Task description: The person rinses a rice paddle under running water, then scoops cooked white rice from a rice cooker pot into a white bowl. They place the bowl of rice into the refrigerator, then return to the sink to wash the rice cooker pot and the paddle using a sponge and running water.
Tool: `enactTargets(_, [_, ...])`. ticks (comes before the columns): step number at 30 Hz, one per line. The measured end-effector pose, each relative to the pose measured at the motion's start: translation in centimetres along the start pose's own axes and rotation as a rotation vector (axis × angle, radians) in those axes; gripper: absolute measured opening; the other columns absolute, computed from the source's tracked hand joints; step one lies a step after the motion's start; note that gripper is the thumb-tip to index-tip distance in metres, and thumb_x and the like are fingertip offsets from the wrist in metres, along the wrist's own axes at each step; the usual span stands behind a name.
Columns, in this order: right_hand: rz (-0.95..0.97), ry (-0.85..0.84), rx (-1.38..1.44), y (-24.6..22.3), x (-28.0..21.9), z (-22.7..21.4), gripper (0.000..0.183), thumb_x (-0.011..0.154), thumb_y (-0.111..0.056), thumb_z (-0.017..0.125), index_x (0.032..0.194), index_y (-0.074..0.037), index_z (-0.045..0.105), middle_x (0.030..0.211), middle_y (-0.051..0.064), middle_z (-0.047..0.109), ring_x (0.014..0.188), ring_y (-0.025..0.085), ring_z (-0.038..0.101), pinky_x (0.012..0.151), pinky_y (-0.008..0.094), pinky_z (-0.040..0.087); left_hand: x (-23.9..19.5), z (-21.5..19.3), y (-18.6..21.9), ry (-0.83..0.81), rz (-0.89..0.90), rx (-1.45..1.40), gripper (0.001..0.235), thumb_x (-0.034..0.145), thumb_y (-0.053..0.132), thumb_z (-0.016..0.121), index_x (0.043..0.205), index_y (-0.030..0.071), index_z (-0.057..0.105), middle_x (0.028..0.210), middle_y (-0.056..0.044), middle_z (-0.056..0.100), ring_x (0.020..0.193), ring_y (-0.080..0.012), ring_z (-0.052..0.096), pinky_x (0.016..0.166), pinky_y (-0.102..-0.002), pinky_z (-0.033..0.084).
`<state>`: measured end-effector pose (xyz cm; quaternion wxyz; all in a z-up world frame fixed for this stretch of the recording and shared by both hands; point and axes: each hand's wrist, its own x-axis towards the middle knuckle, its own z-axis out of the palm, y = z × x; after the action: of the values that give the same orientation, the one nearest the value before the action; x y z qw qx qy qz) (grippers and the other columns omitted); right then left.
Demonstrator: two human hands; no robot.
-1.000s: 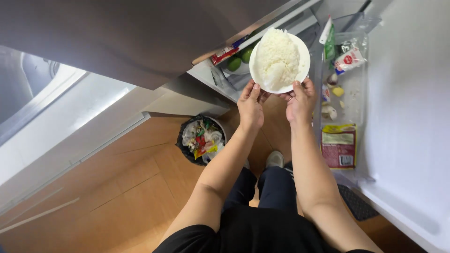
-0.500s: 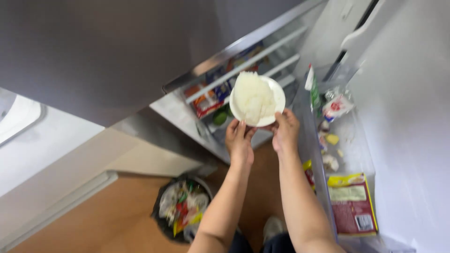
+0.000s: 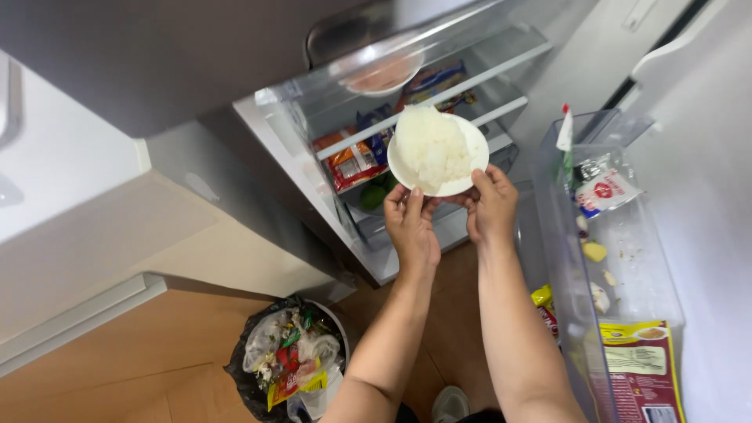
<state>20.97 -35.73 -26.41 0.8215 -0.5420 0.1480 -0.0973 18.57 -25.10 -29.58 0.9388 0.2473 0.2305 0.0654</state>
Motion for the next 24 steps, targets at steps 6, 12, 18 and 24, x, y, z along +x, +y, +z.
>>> enactTargets(6, [0.001,-0.101,-0.055,-0.4,-0.1,3.2,0.026,0.103,-0.012,0.058,0.118,0.009,0.061,0.100,0.019,0.073,0.079,0.025,0.076,0.068,0.040,0.066,-0.2,0.2,2.1,-0.026,0.151,-0.054,0.033,0.100,0.009,0.063,0.127,0.000,0.046,0.122,-0.015,0.058,0.106,-0.0200,0.064,0.090,-0.037,0.060])
enactTargets(12, [0.097,-0.161,-0.047,0.9,0.8,6.1,0.028,0.101,-0.014,0.059,0.119,0.007,0.062,0.099,0.017,0.075,0.077,0.023,0.075,0.067,0.036,0.064,1.0,-0.1,4.0,0.064,0.231,-0.063,0.030,0.099,0.007,0.061,0.124,0.000,0.046,0.122,-0.014,0.058,0.105,-0.0200,0.064,0.089,-0.038,0.060])
enactTargets(18, [0.112,-0.144,-0.047,3.3,2.3,7.1,0.026,0.103,-0.014,0.061,0.119,0.006,0.063,0.096,0.014,0.073,0.074,0.018,0.072,0.064,0.030,0.058,3.0,-0.3,4.6,0.089,0.265,-0.053,0.028,0.101,0.006,0.058,0.126,0.000,0.045,0.123,-0.014,0.056,0.105,-0.0191,0.062,0.088,-0.036,0.058])
enactTargets(24, [0.166,-0.161,-0.030,3.4,4.0,9.2,0.027,0.103,-0.017,0.059,0.118,0.005,0.065,0.091,0.012,0.073,0.068,0.018,0.070,0.060,0.029,0.056,5.1,0.5,4.3,0.108,0.310,-0.084,0.029,0.101,0.006,0.056,0.126,0.000,0.042,0.124,-0.014,0.055,0.102,-0.0182,0.062,0.085,-0.035,0.057])
